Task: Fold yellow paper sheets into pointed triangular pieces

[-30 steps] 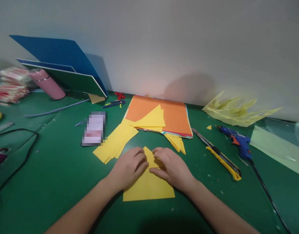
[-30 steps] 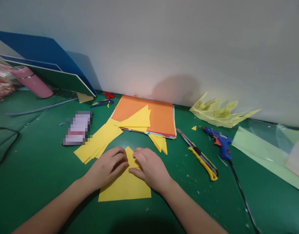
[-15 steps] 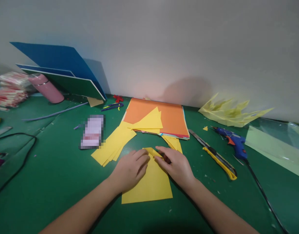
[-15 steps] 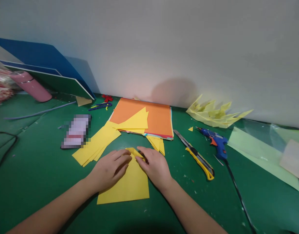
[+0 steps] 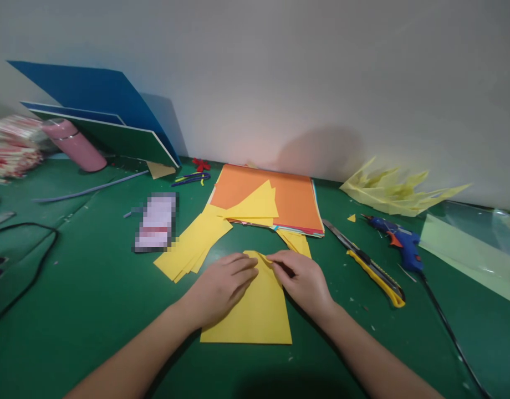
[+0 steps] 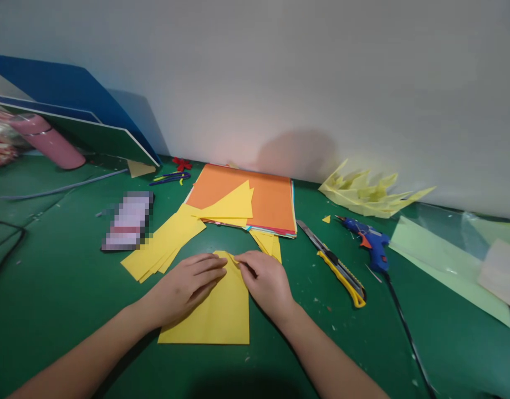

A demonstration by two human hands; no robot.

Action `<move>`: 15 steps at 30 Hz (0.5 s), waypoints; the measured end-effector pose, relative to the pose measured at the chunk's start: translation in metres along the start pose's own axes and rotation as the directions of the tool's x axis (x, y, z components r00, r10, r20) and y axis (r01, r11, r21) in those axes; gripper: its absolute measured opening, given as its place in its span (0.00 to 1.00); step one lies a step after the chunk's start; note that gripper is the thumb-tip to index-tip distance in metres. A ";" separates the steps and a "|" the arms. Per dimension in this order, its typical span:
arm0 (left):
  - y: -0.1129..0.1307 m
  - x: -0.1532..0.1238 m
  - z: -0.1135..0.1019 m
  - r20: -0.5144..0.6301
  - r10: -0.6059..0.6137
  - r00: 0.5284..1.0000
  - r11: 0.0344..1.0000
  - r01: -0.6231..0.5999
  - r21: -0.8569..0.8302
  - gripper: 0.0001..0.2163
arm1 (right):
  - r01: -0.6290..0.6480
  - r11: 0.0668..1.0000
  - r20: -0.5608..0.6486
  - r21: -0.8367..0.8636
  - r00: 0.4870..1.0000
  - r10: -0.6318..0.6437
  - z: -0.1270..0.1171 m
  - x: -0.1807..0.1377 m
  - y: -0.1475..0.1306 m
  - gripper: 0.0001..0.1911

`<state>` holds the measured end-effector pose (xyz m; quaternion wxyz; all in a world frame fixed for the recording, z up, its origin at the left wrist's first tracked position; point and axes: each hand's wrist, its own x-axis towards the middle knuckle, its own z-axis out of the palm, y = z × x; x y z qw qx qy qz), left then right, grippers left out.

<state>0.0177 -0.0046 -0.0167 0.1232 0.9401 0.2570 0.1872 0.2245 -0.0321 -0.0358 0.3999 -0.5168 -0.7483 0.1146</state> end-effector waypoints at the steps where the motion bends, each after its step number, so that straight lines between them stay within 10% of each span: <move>1: 0.001 0.000 0.000 0.000 -0.011 1.000 1.000 0.011 -0.013 0.12 | 0.042 0.999 0.010 -0.012 0.999 -0.042 -0.001 0.000 0.000 0.11; 15: 0.006 0.000 0.000 0.082 -0.170 0.982 0.985 0.173 -0.026 0.15 | 0.218 0.976 0.150 -0.019 0.966 -0.212 -0.008 0.005 0.004 0.11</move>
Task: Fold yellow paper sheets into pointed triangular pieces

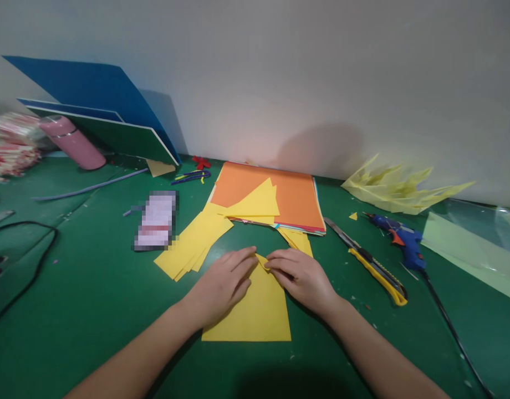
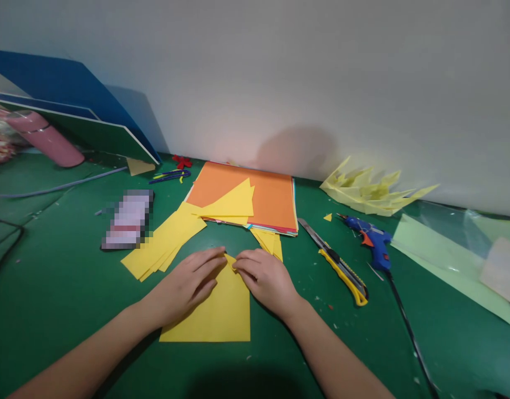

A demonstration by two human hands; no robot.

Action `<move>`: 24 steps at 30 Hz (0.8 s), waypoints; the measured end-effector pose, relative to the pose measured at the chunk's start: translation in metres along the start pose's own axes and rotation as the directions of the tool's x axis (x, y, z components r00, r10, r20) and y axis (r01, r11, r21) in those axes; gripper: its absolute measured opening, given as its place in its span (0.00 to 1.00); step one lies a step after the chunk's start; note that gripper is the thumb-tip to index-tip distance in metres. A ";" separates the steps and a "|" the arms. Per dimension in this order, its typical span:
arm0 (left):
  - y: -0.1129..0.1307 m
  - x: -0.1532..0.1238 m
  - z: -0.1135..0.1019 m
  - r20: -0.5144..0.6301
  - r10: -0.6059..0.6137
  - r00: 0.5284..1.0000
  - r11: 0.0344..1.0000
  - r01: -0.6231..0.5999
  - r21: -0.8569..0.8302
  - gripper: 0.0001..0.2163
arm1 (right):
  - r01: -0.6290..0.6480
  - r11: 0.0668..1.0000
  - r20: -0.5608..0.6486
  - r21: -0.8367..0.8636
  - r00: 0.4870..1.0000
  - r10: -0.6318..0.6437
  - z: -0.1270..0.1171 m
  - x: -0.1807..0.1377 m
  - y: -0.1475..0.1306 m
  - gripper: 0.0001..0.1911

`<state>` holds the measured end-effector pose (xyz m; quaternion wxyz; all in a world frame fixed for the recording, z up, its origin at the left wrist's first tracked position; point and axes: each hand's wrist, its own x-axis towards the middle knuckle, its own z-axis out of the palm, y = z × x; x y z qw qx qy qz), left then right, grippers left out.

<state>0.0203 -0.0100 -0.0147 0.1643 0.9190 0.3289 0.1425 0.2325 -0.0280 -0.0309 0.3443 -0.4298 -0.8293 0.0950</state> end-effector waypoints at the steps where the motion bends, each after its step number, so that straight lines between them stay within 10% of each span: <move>1: -0.001 0.000 0.001 0.005 -0.002 1.000 1.000 0.002 0.006 0.17 | -0.009 1.000 -0.008 0.004 1.000 0.009 0.000 0.000 0.000 0.11; 10: -0.002 0.000 0.003 -0.001 -0.006 1.000 0.999 0.006 0.044 0.18 | -0.237 0.971 -0.127 0.016 0.963 0.237 0.005 -0.001 0.001 0.08; 24: -0.001 0.001 0.001 0.012 -0.003 1.000 0.998 0.003 0.060 0.18 | -0.015 0.995 0.041 -0.100 0.999 0.019 -0.001 -0.003 0.000 0.14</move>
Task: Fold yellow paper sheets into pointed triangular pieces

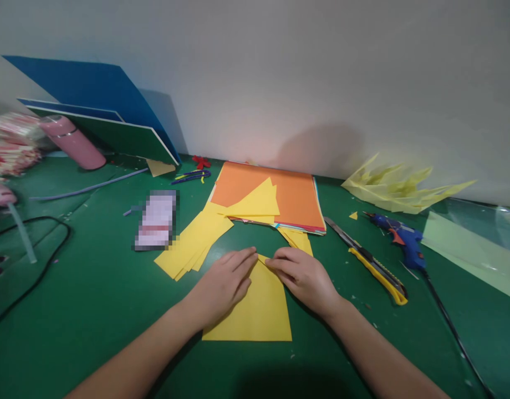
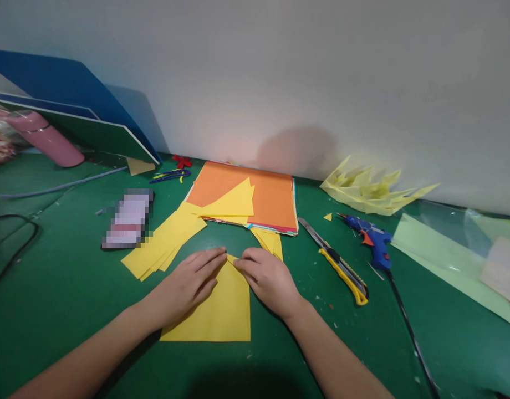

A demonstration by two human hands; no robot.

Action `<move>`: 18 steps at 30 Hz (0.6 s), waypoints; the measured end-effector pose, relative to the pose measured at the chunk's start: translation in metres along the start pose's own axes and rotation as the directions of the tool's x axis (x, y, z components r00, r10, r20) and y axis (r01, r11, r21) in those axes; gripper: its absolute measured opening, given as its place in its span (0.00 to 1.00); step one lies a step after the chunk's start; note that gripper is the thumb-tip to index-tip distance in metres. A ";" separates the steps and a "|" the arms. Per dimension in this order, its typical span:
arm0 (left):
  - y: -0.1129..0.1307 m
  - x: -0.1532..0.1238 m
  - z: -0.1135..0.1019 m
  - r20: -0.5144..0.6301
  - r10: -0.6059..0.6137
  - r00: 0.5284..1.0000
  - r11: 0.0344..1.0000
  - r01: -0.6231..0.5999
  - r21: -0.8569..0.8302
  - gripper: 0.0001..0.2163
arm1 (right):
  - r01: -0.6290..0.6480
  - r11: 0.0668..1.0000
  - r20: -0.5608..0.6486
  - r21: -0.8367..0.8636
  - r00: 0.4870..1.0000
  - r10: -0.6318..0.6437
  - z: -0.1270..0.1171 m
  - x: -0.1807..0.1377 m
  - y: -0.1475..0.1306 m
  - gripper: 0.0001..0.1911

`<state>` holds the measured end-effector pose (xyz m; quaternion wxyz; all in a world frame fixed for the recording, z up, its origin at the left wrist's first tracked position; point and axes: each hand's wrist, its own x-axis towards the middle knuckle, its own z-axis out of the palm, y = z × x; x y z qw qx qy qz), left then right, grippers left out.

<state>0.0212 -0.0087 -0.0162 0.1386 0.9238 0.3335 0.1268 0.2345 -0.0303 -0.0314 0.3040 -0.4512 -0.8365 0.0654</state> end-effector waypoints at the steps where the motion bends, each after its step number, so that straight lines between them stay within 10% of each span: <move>1: 0.000 0.000 0.001 0.000 0.000 1.000 1.000 0.000 0.003 0.18 | 0.015 1.000 0.015 -0.006 1.000 -0.015 0.000 0.000 0.000 0.14; 18: 0.003 0.000 0.006 -0.029 -0.002 1.000 0.999 0.003 0.051 0.16 | 0.074 0.992 0.166 -0.106 0.984 -0.056 -0.003 0.000 -0.001 0.15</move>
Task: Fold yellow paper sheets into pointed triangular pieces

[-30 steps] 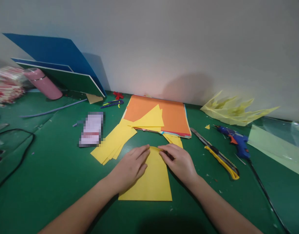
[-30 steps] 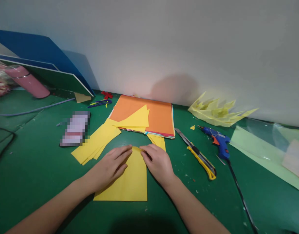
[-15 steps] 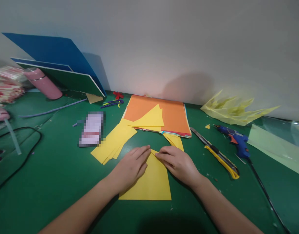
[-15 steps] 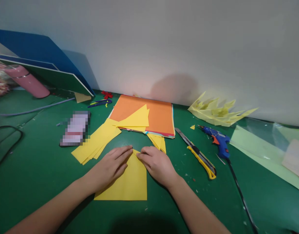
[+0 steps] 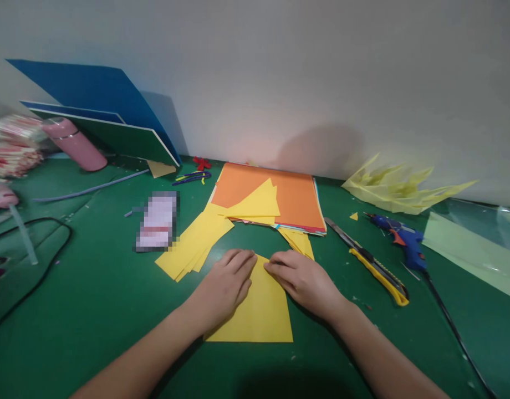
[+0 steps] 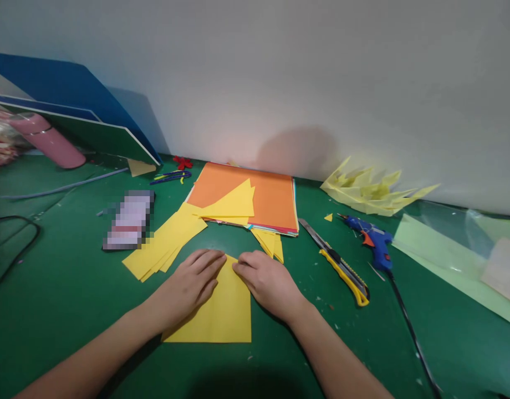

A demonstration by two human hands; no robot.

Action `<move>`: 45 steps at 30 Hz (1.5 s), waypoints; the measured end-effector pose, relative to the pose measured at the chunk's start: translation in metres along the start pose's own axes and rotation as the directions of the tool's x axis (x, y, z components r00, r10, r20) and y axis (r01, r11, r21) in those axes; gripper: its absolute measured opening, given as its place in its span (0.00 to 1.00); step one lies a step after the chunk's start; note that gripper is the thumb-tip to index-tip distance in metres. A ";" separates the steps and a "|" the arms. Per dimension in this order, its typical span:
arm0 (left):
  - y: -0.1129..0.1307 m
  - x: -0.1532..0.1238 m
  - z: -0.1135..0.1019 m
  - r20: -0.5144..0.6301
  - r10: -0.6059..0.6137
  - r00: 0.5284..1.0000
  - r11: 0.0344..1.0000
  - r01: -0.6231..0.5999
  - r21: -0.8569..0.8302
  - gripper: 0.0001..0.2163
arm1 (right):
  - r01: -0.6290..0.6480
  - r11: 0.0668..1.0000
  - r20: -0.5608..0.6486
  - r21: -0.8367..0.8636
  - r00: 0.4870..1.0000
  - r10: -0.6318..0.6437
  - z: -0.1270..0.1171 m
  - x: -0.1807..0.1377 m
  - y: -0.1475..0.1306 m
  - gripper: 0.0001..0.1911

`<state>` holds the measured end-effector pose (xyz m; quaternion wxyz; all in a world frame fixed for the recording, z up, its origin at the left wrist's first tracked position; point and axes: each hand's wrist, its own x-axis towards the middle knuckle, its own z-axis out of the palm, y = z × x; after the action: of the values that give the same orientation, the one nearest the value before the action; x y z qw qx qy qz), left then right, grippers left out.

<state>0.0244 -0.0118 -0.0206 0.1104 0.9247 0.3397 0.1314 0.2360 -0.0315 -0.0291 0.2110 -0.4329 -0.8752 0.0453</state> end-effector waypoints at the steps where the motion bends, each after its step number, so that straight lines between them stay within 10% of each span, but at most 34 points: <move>1: 0.000 0.000 0.000 -0.005 0.003 1.000 1.000 -0.003 0.012 0.16 | 0.001 1.000 0.004 -0.002 1.000 -0.001 0.000 0.000 0.000 0.15; 45: 0.002 -0.002 -0.002 0.030 -0.021 0.999 0.981 0.015 0.195 0.20 | -0.079 0.993 0.026 -0.086 0.996 0.082 -0.009 -0.003 -0.005 0.16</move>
<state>0.0234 -0.0148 -0.0182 0.0259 0.9299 0.3575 0.0819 0.2378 -0.0383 -0.0203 0.1775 -0.4756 -0.8612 0.0230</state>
